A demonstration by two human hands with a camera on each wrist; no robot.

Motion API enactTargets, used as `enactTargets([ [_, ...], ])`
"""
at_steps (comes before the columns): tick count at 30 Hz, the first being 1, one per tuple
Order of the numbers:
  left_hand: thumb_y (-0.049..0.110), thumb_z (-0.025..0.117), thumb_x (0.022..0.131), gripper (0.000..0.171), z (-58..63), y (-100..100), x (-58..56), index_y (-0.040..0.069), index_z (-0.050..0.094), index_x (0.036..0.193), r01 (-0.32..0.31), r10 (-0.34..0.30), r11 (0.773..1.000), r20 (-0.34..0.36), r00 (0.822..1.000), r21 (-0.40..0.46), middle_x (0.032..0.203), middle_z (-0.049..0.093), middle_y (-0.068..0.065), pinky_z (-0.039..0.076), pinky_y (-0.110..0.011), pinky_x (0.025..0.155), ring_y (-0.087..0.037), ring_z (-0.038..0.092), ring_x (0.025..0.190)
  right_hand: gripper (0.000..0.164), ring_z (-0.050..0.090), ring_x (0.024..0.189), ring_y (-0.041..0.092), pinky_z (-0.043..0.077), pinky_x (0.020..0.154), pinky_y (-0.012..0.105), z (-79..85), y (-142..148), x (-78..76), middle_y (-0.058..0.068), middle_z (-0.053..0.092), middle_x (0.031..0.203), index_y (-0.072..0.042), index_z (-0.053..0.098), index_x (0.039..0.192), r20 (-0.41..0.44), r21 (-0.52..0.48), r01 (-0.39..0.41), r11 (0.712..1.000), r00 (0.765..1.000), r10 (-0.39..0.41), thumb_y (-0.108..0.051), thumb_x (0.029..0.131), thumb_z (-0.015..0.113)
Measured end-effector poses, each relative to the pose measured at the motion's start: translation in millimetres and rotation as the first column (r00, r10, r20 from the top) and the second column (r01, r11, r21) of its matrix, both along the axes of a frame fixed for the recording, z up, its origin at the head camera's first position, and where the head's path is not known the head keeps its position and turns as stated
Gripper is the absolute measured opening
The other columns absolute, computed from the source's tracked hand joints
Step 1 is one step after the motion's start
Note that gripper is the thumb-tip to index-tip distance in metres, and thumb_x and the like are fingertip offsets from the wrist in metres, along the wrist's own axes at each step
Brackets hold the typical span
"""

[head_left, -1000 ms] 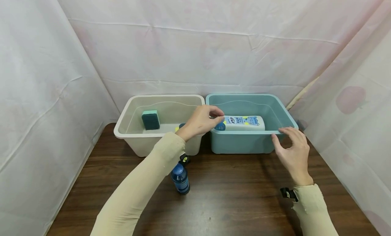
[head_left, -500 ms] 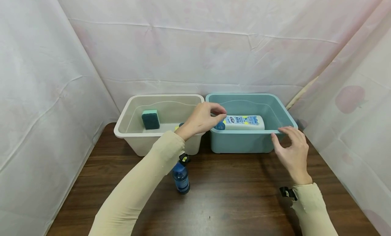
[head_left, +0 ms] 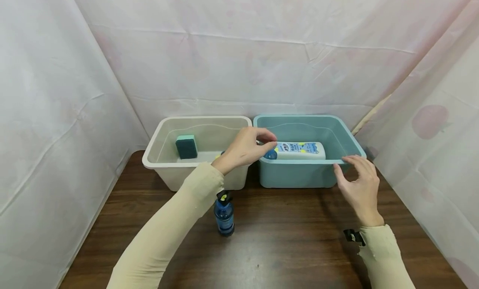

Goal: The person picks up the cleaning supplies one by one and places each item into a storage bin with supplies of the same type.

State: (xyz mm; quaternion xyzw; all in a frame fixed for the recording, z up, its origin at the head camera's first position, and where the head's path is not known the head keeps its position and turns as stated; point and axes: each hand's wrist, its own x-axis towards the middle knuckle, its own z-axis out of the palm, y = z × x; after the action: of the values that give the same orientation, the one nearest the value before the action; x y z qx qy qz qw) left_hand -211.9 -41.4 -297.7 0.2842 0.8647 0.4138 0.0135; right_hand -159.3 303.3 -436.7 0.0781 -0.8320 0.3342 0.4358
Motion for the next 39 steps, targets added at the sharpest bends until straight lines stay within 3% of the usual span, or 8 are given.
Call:
enactTargets([
  [17,0.023,0.069,0.104,0.02,1.7,-3,12.5,0.014,0.081,0.118,0.056,-0.056,0.998,-0.026,0.998,-0.02,0.111,0.081,0.002,0.059,-0.026,0.094,-0.011,0.072,0.103,0.035,0.062,0.125,0.047,0.039,0.122,0.055,-1.2,4,1.4,0.027,0.074,0.12,0.005,0.078,0.115,0.03,0.03,0.009,1.0,0.999,-0.01,-0.023,0.093,0.079],
  [39,0.024,0.072,0.103,0.016,-2.2,-20,25.8,0.016,0.082,0.112,0.042,-0.042,0.999,-0.008,0.999,-0.011,0.107,0.079,0.005,0.06,-0.029,0.092,-0.008,0.069,0.099,0.034,0.062,0.123,0.051,0.039,0.122,0.058,-2.0,4,-0.1,0.028,0.074,0.117,0.006,0.077,0.114,0.003,0.017,-0.008,1.0,1.0,0.008,-0.02,0.093,0.079],
])
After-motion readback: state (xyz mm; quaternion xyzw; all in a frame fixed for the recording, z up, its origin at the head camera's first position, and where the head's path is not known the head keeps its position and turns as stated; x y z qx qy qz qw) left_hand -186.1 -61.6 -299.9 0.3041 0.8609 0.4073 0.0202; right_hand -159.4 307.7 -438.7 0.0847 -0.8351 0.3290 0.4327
